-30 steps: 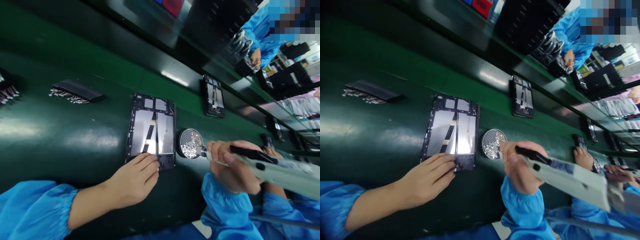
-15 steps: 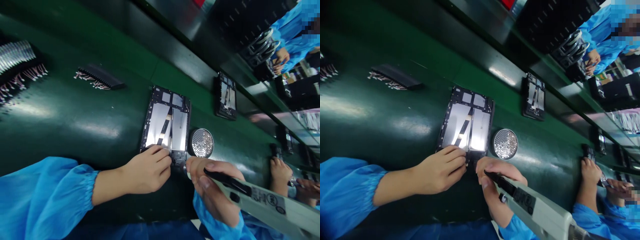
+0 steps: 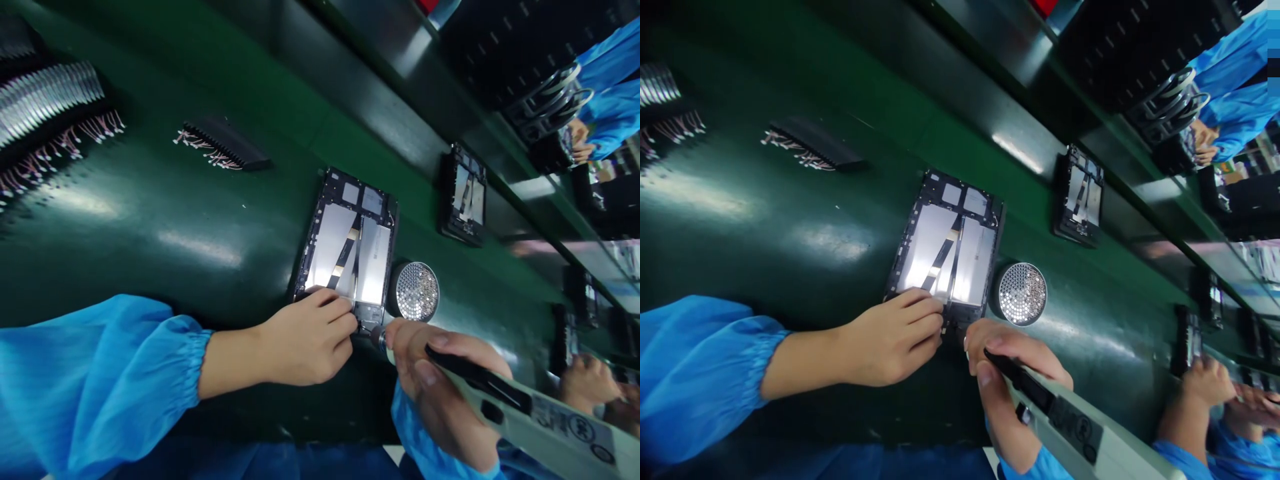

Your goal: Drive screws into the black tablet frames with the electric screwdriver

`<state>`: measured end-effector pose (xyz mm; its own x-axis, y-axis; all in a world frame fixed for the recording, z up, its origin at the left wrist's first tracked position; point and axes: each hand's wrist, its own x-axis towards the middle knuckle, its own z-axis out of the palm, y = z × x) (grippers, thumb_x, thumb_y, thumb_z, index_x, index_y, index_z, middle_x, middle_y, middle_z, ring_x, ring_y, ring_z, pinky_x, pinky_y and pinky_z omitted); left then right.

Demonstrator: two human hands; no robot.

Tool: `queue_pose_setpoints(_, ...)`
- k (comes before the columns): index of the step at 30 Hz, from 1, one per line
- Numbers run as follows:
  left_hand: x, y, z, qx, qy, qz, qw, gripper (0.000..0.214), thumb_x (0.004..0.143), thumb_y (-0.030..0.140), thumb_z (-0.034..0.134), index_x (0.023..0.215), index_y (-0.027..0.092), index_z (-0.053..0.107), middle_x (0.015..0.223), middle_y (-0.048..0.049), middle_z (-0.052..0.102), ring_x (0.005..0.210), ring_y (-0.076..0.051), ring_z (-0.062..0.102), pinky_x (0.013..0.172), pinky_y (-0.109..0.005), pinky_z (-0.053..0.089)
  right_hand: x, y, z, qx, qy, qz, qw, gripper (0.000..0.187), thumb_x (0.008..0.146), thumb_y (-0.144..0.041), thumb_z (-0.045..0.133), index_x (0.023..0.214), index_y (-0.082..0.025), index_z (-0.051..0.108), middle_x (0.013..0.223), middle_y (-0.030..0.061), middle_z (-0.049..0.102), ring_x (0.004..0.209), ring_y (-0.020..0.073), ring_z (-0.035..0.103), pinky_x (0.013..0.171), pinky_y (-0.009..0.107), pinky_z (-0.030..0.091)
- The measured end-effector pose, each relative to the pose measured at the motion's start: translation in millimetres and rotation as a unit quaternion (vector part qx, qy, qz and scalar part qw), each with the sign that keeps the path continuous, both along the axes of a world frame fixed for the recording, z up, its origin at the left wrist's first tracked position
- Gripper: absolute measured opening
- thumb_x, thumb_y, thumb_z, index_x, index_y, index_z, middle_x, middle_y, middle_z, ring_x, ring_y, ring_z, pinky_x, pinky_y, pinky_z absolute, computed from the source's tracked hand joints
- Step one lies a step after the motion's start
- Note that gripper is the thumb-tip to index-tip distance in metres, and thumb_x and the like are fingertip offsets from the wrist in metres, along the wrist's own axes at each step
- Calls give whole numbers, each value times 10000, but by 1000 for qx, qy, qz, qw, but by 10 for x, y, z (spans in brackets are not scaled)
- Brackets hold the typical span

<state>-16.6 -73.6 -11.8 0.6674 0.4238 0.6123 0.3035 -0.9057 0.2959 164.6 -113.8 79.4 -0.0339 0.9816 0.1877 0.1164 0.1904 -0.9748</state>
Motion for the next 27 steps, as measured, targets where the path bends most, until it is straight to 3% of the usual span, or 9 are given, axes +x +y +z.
queue_pose_setpoints(21,22,-26,4,-12,0,6,1000,212,906,149,604,721,146,708,786,-73,604,871,-249,611,797,-417,542,-38,27,-72,5,25,9,1000,215,889,-42,628,1031,-200,659,691,-16,572,622,159,561,686,427,539)
queue_pose_setpoints(27,7,-48,36,-5,5,7,1000,209,908,144,601,738,134,722,800,-86,634,878,-257,639,823,-422,564,-6,19,-89,-2,22,9,1000,273,901,-62,636,1113,-234,655,701,-19,577,642,165,578,699,426,542)
